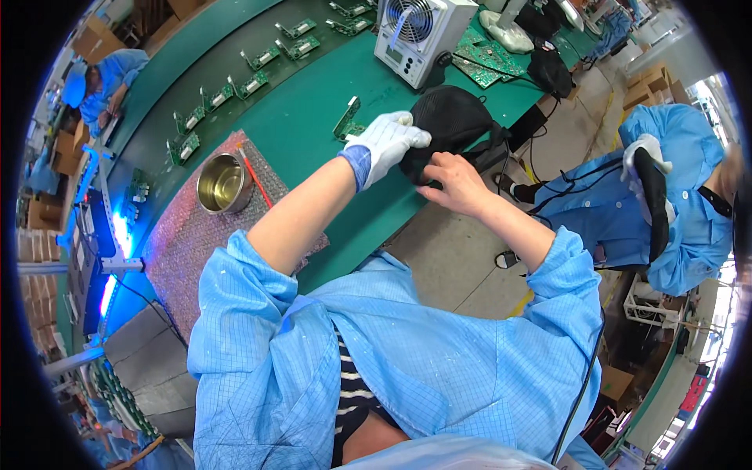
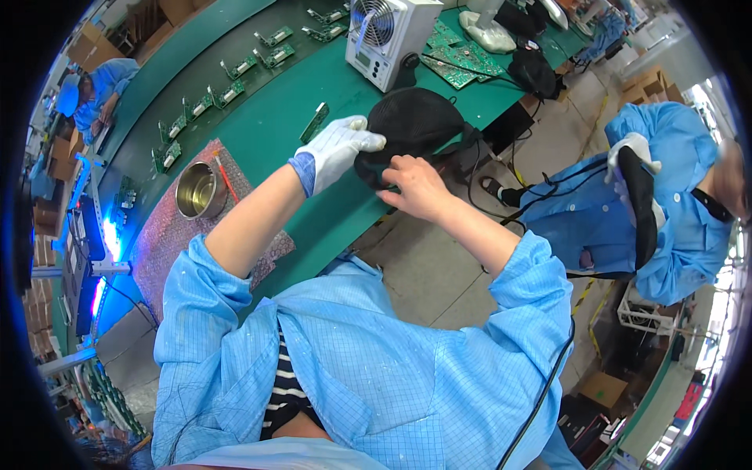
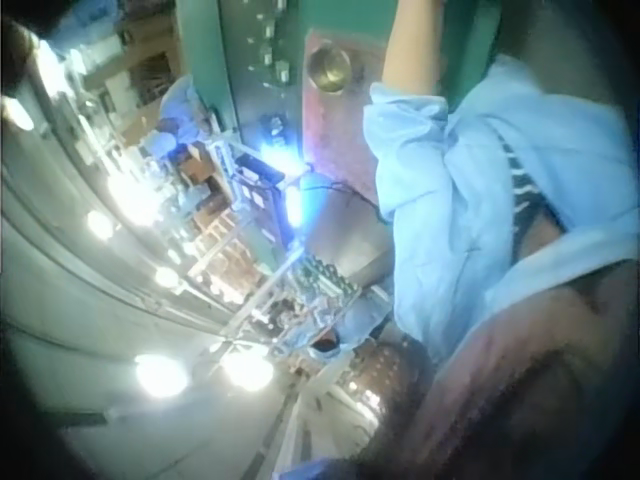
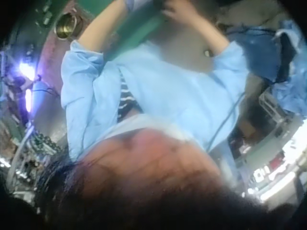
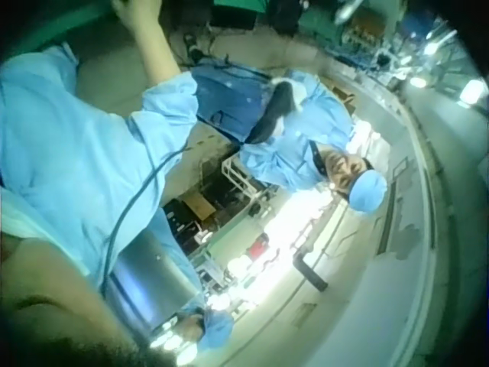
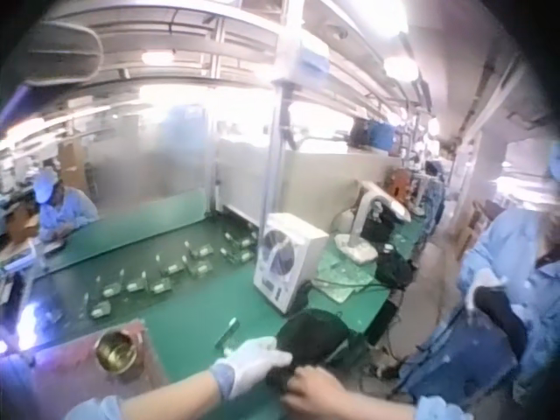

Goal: Applying a liquid solution to printed circuit boards using a brush at a manual assembly station.

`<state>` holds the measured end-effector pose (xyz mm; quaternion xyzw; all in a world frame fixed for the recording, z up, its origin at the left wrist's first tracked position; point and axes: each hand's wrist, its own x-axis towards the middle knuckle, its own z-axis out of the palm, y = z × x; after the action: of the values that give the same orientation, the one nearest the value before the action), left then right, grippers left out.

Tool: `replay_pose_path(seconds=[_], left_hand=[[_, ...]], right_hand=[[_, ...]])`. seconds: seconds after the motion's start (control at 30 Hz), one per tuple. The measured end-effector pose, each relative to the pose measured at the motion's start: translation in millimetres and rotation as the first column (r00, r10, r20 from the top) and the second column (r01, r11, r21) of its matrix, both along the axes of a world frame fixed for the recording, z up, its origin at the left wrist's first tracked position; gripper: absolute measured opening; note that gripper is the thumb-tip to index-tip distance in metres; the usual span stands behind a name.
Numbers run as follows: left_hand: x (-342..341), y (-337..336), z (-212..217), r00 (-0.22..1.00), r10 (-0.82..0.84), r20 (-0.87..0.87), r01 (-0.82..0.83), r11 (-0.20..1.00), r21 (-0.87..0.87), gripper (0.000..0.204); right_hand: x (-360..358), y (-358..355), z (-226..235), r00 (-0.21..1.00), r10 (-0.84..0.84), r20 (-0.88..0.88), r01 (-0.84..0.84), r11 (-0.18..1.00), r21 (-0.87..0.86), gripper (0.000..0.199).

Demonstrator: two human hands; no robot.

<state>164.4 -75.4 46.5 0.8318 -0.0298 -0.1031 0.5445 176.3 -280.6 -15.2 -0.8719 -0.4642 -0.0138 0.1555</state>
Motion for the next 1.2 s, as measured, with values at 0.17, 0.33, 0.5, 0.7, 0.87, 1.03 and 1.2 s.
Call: replay_pose_path(seconds=[0.17,0.33,0.5,0.7,0.87,1.03,1.2], left_hand=[[-6.7,-6.8,-7.0,0.996,0.062,-0.070,-0.084,0.923,-0.377,0.018],[4.5,-0.9,-10.2,0.997,0.046,-0.058,-0.071,0.796,-0.601,0.012],[-3.2,-3.3,2.0,0.967,-0.034,-0.251,-0.191,0.552,-0.812,0.009],[1.3,-5.9,15.5,0.987,-0.016,-0.158,-0.124,0.541,-0.832,0.009],[6.7,-13.3,46.1,0.988,-0.148,-0.045,0.058,0.621,-0.782,0.021],[-13.2,-15.5,64.1,0.978,-0.176,-0.115,0.037,0.683,-0.729,0.038],[-93.3,63.3,46.6,0.933,-0.334,-0.136,0.301,0.929,-0.216,0.043]], right_hand=[[8.6,-20.1,9.7,0.976,-0.163,0.141,0.118,0.951,0.285,0.050],[39.1,-29.9,16.4,0.953,-0.213,0.215,0.205,0.977,0.056,0.084],[46.8,2.6,3.2,0.966,-0.015,0.257,-0.069,0.947,0.315,0.093],[55.9,27.3,-0.4,0.957,-0.041,0.289,-0.126,0.834,0.537,0.073],[44.5,-0.5,23.6,0.978,-0.101,-0.181,0.179,0.853,0.490,0.059],[-5.2,-56.3,37.8,0.632,-0.025,-0.774,0.484,0.793,0.369,0.049],[-92.0,-142.2,-16.5,-0.220,-0.206,-0.953,0.698,0.649,-0.302,0.049]])
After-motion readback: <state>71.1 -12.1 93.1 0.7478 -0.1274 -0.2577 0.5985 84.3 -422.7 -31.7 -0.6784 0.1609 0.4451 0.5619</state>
